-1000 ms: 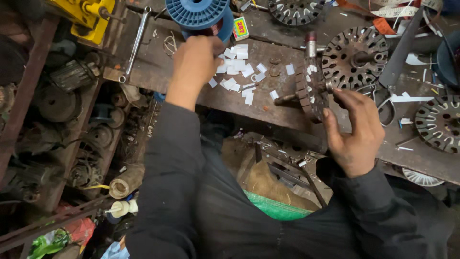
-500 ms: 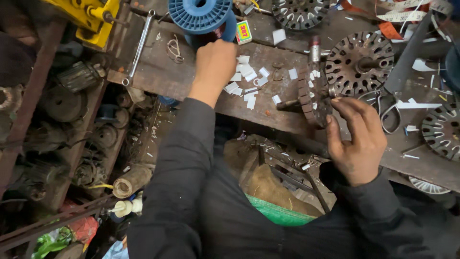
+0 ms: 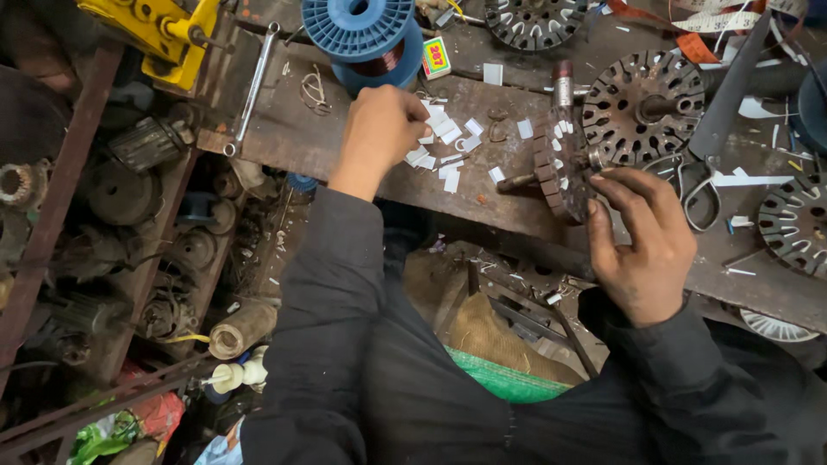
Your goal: The person inserts small white rectangular insulating pieces into the slots of a circular metal motor stator. They pick up the pieces from a pile on the workbench and place them one by one into the stator's slots, rotating the stator as needed to access different positions.
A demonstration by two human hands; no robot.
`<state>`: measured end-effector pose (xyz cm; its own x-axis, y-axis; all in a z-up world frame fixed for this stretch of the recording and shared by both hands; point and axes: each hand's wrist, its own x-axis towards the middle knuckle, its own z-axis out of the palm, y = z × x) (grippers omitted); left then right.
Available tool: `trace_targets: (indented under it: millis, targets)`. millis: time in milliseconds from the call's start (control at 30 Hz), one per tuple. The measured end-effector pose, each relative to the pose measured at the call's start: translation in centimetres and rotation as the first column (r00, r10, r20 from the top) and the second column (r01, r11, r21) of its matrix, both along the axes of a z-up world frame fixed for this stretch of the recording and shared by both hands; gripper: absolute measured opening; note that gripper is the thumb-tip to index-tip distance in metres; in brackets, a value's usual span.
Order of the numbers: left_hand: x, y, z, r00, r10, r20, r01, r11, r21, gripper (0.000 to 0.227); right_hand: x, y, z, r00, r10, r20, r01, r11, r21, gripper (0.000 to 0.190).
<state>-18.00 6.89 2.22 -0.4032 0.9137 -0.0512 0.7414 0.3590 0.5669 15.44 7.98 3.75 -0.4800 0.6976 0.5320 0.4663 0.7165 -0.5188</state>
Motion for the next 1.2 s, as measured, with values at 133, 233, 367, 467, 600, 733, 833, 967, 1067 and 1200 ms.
trace_targets:
  millis: [133, 233, 367, 467, 600, 733, 833, 967, 1067, 1200]
  targets:
    - [0.4, -0.5, 0.5, 0.999, -0.016, -0.032, 0.015, 1.0, -0.024, 0.033, 0.0, 0.0, 0.0, 1.0, -0.003, -0.011, 0.003, 1.0, 0.01, 0.018]
    - [0.7, -0.8, 1.2, 0.99, -0.017, -0.137, 0.027, 0.997, 0.07, 0.061, 0.0, 0.0, 0.1, 1.0, -0.012, -0.008, 0.012, 1.0, 0.009, 0.018]
    - [1.3, -1.8, 3.0, 0.985, -0.025, -0.172, 0.032, 0.999, 0.042, 0.046, 0.0, -0.1, 0.5, 1.0, -0.008, -0.02, 0.008, 1.0, 0.002, 0.019]
    - [3.2, -2.9, 4.9, 0.98, -0.142, 0.137, 0.109, 0.968, 0.226, 0.024, -0.3, -0.2, 1.4, 0.999, 0.007, -0.04, -0.007, 1.0, -0.02, 0.019]
    - [10.3, -4.2, 5.9, 0.784, -0.27, 0.559, 0.097, 0.942, 0.32, 0.018, -0.2, -1.0, 2.2, 0.948, 0.051, -0.315, -0.141, 0.953, -0.27, 0.03]
    - [15.6, -5.6, 5.9, 0.847, -0.462, 0.262, 0.25, 0.782, 0.571, 0.019, 1.2, -1.3, 2.8, 0.971, 0.076, -0.225, -0.122, 0.972, -0.201, 0.025]
    - [17.2, -6.5, 6.1, 0.846, -0.418, 0.331, 0.152, 0.784, 0.601, 0.024, 2.6, -1.1, 3.3, 0.984, 0.083, -0.154, -0.114, 0.973, -0.201, 0.025]
    - [18.2, -7.4, 5.7, 0.837, -0.452, 0.309, 0.223, 0.796, 0.562, 0.023, 4.1, -1.4, 3.4, 0.988, 0.096, -0.119, -0.12, 0.968, -0.222, 0.032]
    - [19.0, -8.4, 5.2, 0.677, -0.444, 0.587, 0.168, 0.869, 0.465, 0.016, 4.8, -1.2, 3.7, 0.944, 0.29, -0.155, -0.311, 0.941, -0.135, 0.033]
    - [20.0, -8.4, 3.8, 0.186, -0.257, 0.948, 0.094, 0.965, 0.243, 0.009, 6.4, -0.8, 4.9, 0.897, 0.435, 0.083, -0.435, 0.9, -0.017, 0.033]
